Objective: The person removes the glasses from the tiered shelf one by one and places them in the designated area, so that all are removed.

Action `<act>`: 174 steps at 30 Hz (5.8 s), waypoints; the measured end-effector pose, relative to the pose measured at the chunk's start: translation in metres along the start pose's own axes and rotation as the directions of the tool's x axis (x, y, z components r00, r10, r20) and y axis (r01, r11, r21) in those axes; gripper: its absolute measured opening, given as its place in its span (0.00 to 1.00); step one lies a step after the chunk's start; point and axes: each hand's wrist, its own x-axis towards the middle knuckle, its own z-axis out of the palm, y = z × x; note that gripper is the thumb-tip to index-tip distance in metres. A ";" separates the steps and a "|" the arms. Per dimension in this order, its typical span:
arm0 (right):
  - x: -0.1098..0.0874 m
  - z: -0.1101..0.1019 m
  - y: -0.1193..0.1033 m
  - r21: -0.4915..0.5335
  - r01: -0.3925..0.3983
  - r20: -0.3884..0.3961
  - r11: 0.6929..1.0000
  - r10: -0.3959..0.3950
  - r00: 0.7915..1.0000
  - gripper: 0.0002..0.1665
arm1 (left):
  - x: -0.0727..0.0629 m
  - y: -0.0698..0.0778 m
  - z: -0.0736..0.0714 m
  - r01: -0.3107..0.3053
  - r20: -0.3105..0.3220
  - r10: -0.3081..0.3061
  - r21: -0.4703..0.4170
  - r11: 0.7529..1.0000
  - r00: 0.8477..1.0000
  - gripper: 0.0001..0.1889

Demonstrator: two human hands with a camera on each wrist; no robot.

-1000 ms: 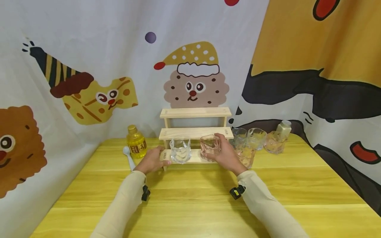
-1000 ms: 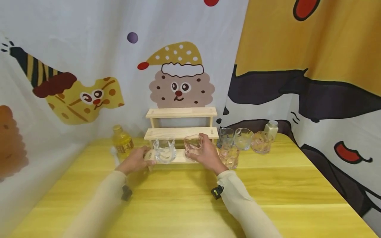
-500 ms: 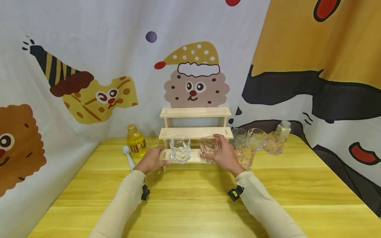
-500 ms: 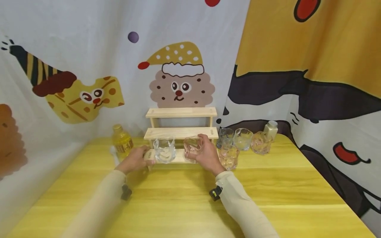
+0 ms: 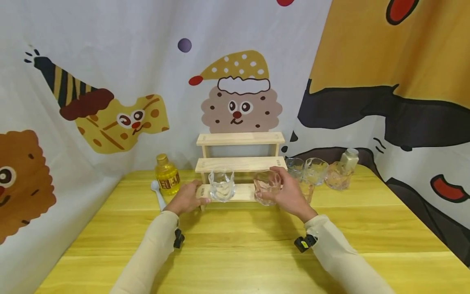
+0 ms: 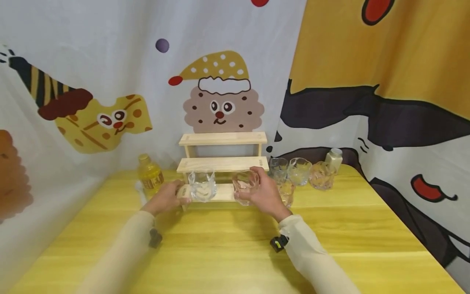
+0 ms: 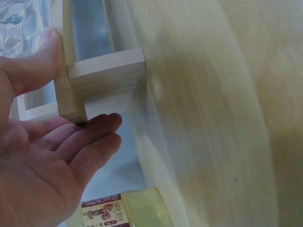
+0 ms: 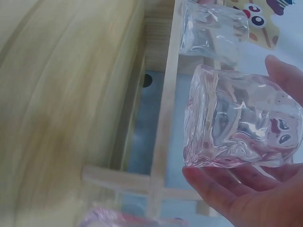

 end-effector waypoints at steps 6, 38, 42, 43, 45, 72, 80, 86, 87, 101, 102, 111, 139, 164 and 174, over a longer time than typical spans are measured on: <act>-0.015 -0.015 0.000 -0.055 0.060 -0.002 0.997 -0.061 0.998 0.55 | -0.001 -0.004 0.000 0.001 0.000 -0.001 0.003 1.000 1.000 0.36; -0.088 -0.103 0.060 -0.165 -0.035 -0.013 0.986 0.034 0.999 0.49 | -0.001 -0.002 0.001 -0.003 -0.001 0.003 -0.020 1.000 1.000 0.35; -0.084 -0.116 0.070 -0.186 -0.047 -0.029 0.982 0.042 0.999 0.50 | -0.001 -0.003 0.000 0.000 -0.009 0.000 -0.012 1.000 1.000 0.36; -0.082 -0.118 0.073 -0.192 -0.053 -0.032 0.980 0.048 0.998 0.51 | -0.001 -0.002 -0.001 0.002 -0.008 -0.002 -0.014 1.000 1.000 0.36; -0.078 -0.123 0.076 -0.193 -0.077 -0.034 0.978 0.072 0.997 0.51 | -0.001 0.000 -0.002 0.005 -0.005 -0.005 -0.012 1.000 1.000 0.36; -0.025 -0.110 0.119 -0.131 -0.229 -0.077 0.965 0.220 0.972 0.57 | 0.000 -0.001 0.001 0.000 0.001 0.000 -0.007 1.000 1.000 0.35; -0.021 -0.107 0.119 -0.144 -0.229 -0.062 0.963 0.222 0.973 0.60 | 0.000 -0.002 0.000 0.011 0.004 -0.011 -0.013 1.000 1.000 0.36; -0.021 -0.113 0.098 -0.293 -0.175 -0.055 0.940 0.167 0.984 0.68 | -0.001 -0.001 -0.001 0.034 0.017 -0.034 -0.022 0.999 0.999 0.37; -0.022 -0.112 0.091 -0.332 -0.151 -0.076 0.931 0.133 0.988 0.67 | -0.001 0.000 -0.001 0.036 0.020 -0.036 -0.021 0.999 0.999 0.37; -0.022 -0.029 0.015 -0.233 0.271 -0.187 0.934 -0.316 0.930 0.43 | -0.002 0.000 -0.002 0.042 0.020 -0.042 -0.034 0.999 0.999 0.38; -0.019 -0.022 0.012 -0.181 0.268 -0.176 0.946 -0.299 0.938 0.43 | -0.001 0.001 -0.002 0.046 0.020 -0.045 -0.037 0.998 0.999 0.38; 0.008 0.050 -0.015 0.089 0.095 0.033 0.992 -0.098 0.995 0.50 | -0.001 0.003 -0.005 0.052 0.024 -0.052 -0.027 0.998 0.998 0.37; 0.042 0.107 -0.042 0.136 0.023 0.042 0.990 -0.029 0.999 0.49 | 0.001 0.004 -0.001 0.060 0.008 -0.060 -0.020 0.998 0.998 0.35; 0.002 0.048 -0.031 0.173 0.050 0.055 0.984 -0.061 0.997 0.49 | -0.002 0.003 0.001 0.026 -0.002 -0.026 0.006 1.000 1.000 0.37; -0.026 0.006 -0.010 0.162 0.049 0.107 0.986 -0.067 0.992 0.47 | -0.004 0.001 0.000 0.020 0.004 -0.020 -0.003 1.000 1.000 0.38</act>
